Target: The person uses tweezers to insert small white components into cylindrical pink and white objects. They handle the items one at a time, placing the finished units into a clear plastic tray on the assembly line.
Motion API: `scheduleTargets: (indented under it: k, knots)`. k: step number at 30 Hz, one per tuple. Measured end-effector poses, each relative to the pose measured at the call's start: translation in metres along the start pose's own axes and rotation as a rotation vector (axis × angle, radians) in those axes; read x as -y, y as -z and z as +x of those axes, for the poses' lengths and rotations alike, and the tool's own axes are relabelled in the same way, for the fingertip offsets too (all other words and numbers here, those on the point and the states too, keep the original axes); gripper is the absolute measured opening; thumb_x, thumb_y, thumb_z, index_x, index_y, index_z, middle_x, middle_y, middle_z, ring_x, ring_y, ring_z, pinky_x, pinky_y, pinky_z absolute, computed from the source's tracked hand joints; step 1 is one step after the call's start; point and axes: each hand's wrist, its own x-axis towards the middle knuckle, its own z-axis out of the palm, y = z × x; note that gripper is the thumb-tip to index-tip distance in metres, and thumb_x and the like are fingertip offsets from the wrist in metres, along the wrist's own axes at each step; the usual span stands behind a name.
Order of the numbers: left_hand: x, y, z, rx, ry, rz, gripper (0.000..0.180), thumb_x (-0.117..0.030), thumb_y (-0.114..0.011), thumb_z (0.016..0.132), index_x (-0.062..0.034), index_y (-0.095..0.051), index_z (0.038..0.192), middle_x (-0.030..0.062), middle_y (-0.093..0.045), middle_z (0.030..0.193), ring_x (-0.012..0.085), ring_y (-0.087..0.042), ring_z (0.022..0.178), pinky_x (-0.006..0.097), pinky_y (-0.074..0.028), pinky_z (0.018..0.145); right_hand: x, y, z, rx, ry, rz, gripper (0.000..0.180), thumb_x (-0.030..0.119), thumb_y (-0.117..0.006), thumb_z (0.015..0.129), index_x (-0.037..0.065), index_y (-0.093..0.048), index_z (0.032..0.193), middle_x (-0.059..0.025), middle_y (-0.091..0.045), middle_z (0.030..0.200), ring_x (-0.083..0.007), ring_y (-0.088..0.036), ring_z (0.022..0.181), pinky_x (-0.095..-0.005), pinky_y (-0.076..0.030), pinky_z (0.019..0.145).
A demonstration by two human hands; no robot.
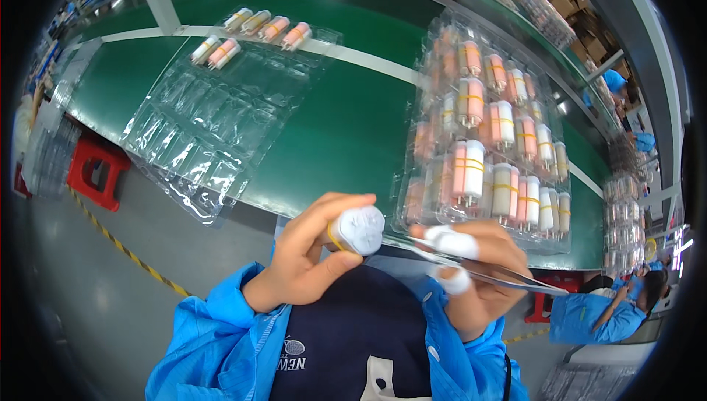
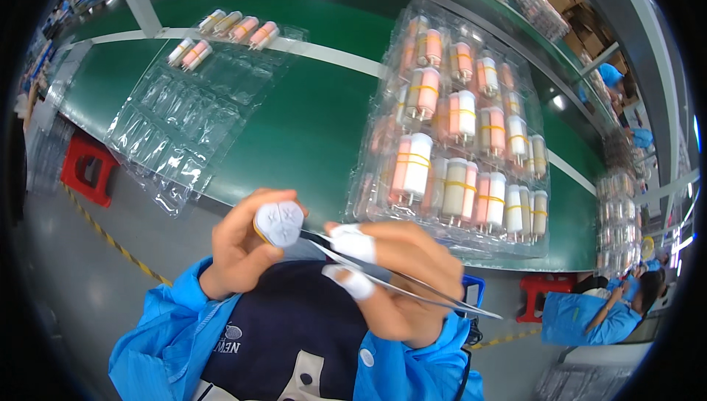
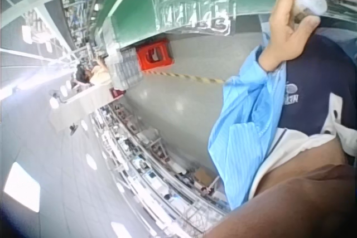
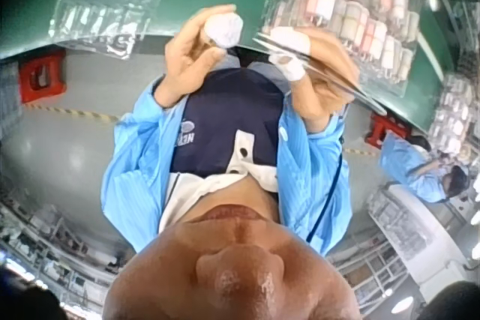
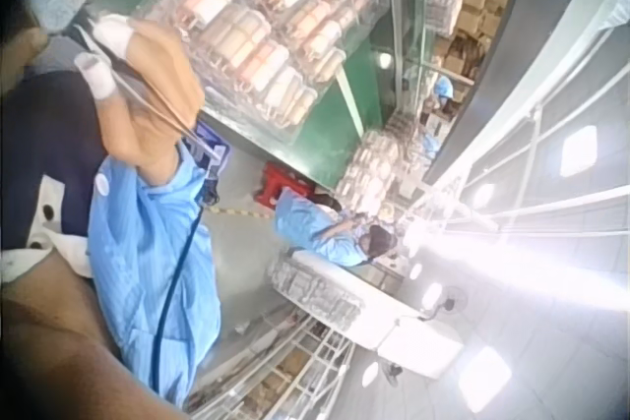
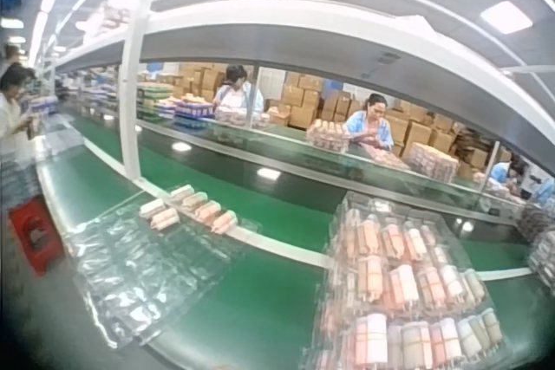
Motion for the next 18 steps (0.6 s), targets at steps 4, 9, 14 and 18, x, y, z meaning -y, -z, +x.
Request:
scheduleTargets:
  k: [4, 9, 14, 18]
  knots:
    - [-0.0061, 0.0047, 0.0001, 0.005, 0.195, -0.368, 0.059, -0.019, -0.063, 0.092, 0.0042, -0.037, 0.14, 0.0139, -0.059, 0.118, 0.0148, -0.057, 0.092, 0.03, -0.049, 0.082, -0.0037, 0.0039, -0.0105, -0.127, -0.033, 0.119, 0.025, 0.006, -0.078, 0.073, -0.003, -0.069, 0.095, -0.019, -0.069, 0.092, -0.0263, -0.069, 0.08, -0.0331, -0.056, 0.07]
    - [-0.0022, 0.0041, 0.0024, 0.005, 0.228, -0.443, 0.064, -0.029, -0.063, 0.092, 0.0042, -0.037, 0.14, 0.0155, -0.058, 0.118, 0.0164, -0.057, 0.089, 0.031, -0.049, 0.08, -0.0082, 0.0042, -0.0107, -0.011, -0.012, 0.125, 0.027, 0.005, -0.08, 0.072, -0.004, -0.069, 0.094, -0.0195, -0.068, 0.09, -0.0293, -0.07, 0.081, -0.0335, -0.058, 0.07]
    - [-0.0012, 0.0031, 0.006, 0.011, 0.27, -0.521, 0.066, -0.03, -0.063, 0.092, 0.0043, -0.036, 0.141, 0.0162, -0.058, 0.118, 0.0181, -0.057, 0.09, 0.032, -0.049, 0.08, -0.0093, 0.004, -0.0087, 0.007, -0.03, 0.188, 0.028, 0.003, -0.08, 0.071, -0.005, -0.069, 0.096, -0.0199, -0.067, 0.09, -0.0313, -0.071, 0.084, -0.0349, -0.06, 0.07]
    - [0.0006, 0.0033, 0.0061, 0.021, 0.281, -0.56, 0.066, -0.031, -0.062, 0.092, 0.0042, -0.035, 0.141, 0.0165, -0.057, 0.118, 0.0188, -0.057, 0.092, 0.033, -0.049, 0.08, -0.0115, 0.0057, -0.0088, 0.041, -0.022, 0.174, 0.029, 0.004, -0.08, 0.071, -0.004, -0.069, 0.096, -0.0194, -0.068, 0.091, -0.0312, -0.071, 0.084, -0.0349, -0.06, 0.07]
